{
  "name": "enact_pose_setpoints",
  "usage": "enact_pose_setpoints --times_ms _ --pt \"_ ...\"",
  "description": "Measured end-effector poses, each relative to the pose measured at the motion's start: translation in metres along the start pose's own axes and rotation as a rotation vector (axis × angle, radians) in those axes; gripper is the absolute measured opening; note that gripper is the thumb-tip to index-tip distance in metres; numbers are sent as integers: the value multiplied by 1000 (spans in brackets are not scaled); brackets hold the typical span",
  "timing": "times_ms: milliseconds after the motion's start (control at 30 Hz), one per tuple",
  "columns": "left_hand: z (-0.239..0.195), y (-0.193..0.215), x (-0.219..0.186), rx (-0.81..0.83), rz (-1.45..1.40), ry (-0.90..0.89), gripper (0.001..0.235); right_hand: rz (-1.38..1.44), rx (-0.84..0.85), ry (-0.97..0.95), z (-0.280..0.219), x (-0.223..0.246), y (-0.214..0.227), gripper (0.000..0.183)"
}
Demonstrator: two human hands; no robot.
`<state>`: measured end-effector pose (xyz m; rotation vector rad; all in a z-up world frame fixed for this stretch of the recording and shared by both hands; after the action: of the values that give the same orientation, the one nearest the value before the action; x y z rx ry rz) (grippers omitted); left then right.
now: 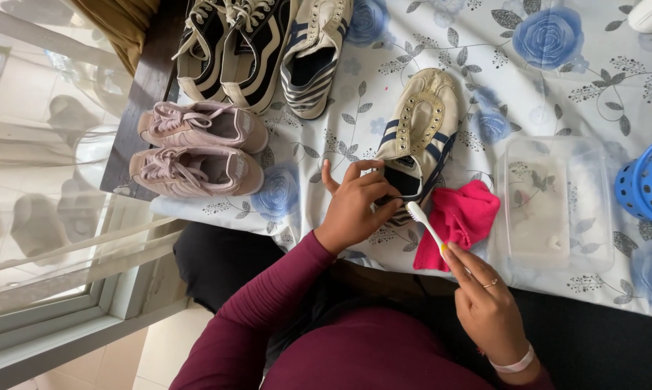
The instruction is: The person scrubs the toe and side of a white sneaker with a toothbrush and wipes it with a pink cloth. They repeat this process, alternating between scrubbing and wiping the shoe's surface.
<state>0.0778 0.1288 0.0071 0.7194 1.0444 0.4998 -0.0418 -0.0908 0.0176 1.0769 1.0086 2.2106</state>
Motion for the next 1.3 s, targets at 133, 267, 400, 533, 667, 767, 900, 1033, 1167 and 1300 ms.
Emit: enact_pose_setpoints --times_ms 133,267,400,533,667,767,900,1033,1167,1300 --pt "8 9 -1 90 -42 -18 9 -84 15 52 8 0 5 54" --pt "16 11 2 195 -60 -27 15 -117 33 112 15 5 3 44" --pt "13 8 6 222 -109 26 14 -82 8 48 7 -3 -2 49" --pt "12 7 9 200 -142 34 14 -54 25 46 7 5 -12 48" --pt "10 5 11 239 -196 32 14 -54 -7 -15 5 1 -10 54" --pt "8 5 12 237 -219 33 15 -16 -1 -15 1 4 -15 55" --pt "5 2 14 241 -281 35 12 13 -10 -104 1 -5 -11 59" --pt "5 0 13 265 -291 52 14 39 -11 -84 0 2 -14 57" --pt "5 1 12 275 -288 56 15 50 8 -167 -9 -9 -17 67" --pt "5 2 12 275 -277 49 17 123 12 -165 -10 -2 -20 69"
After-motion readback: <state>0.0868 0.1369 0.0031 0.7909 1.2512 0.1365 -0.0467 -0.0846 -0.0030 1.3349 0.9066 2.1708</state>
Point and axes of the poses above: each hand's wrist, its own z-axis towards the middle knuckle, its own y-axis out of the back of the hand, x = y × z, the point moved 5 cm from there along z, towards the middle knuckle, and after that the axes turned 1 degree about -y, right-handed, at the moved point
